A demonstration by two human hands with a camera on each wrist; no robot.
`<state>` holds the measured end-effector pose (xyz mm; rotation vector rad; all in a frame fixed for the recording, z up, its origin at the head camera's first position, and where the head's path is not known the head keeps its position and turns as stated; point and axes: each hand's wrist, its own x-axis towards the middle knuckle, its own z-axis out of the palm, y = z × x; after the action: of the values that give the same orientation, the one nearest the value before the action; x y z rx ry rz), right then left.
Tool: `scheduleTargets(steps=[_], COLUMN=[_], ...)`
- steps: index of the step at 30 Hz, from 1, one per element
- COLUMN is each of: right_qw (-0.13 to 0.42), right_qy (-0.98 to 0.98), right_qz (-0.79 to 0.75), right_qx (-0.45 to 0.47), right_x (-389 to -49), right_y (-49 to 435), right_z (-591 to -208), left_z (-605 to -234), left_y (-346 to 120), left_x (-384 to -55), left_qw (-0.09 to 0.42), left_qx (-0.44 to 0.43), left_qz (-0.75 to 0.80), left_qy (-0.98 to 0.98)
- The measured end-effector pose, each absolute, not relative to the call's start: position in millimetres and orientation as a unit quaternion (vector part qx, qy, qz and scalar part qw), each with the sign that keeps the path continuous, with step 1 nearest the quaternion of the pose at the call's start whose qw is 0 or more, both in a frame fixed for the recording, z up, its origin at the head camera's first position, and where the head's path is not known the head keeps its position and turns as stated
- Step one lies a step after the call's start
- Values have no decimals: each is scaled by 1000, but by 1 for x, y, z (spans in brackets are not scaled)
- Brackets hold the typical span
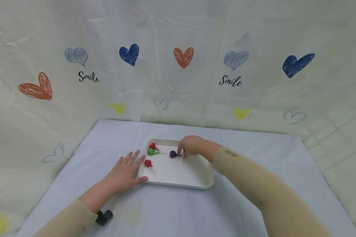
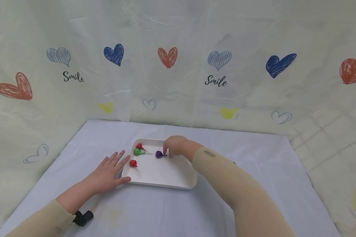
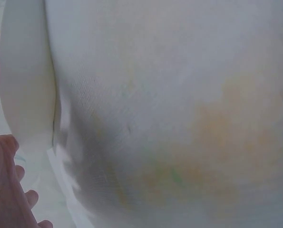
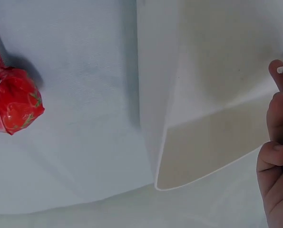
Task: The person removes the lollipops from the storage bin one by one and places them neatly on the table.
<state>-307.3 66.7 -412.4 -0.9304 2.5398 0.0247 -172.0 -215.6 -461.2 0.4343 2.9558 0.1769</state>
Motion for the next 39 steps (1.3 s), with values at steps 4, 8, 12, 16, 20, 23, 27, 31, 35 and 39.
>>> scheduleTargets(steps=[4, 8, 12, 16, 20, 23, 27, 31, 35, 39], right_qw=[230, 233, 230, 222, 222, 226, 222, 216, 218, 229], right_qy=[914, 908, 910, 913, 915, 915, 913, 908, 906, 906], right_qz=[12, 13, 2, -10, -27, -42, -41, -43, -44, -38], right_qx=[-335, -347, -345, -343, -337, -330, -340, -357, -360, -354], right_x=[-299, -295, -297, -300, -303, -303, -302, -302, -302, -302], right_y=[71, 76, 79, 83, 85, 85, 79, 71, 63, 56], right_z=[-407, -405, -402, -398, -394, -391, -391, -394, -398, -401], left_z=[-461, -460, -458, -458, -458, -458, -458, -458, -458, -458], left_y=[-216, -217, -217, -217, -216, -216, -216, -217, -216, -216], left_x=[-172, -170, -169, -169, -169, -170, -169, -169, -170, -170], left_qw=[75, 76, 76, 76, 75, 74, 75, 76, 76, 76], left_qx=[146, 147, 146, 147, 148, 148, 147, 146, 146, 147], left_qz=[61, 63, 68, 68, 66, 66, 68, 66, 64, 62], left_qy=[985, 984, 984, 984, 984, 984, 984, 984, 984, 984])
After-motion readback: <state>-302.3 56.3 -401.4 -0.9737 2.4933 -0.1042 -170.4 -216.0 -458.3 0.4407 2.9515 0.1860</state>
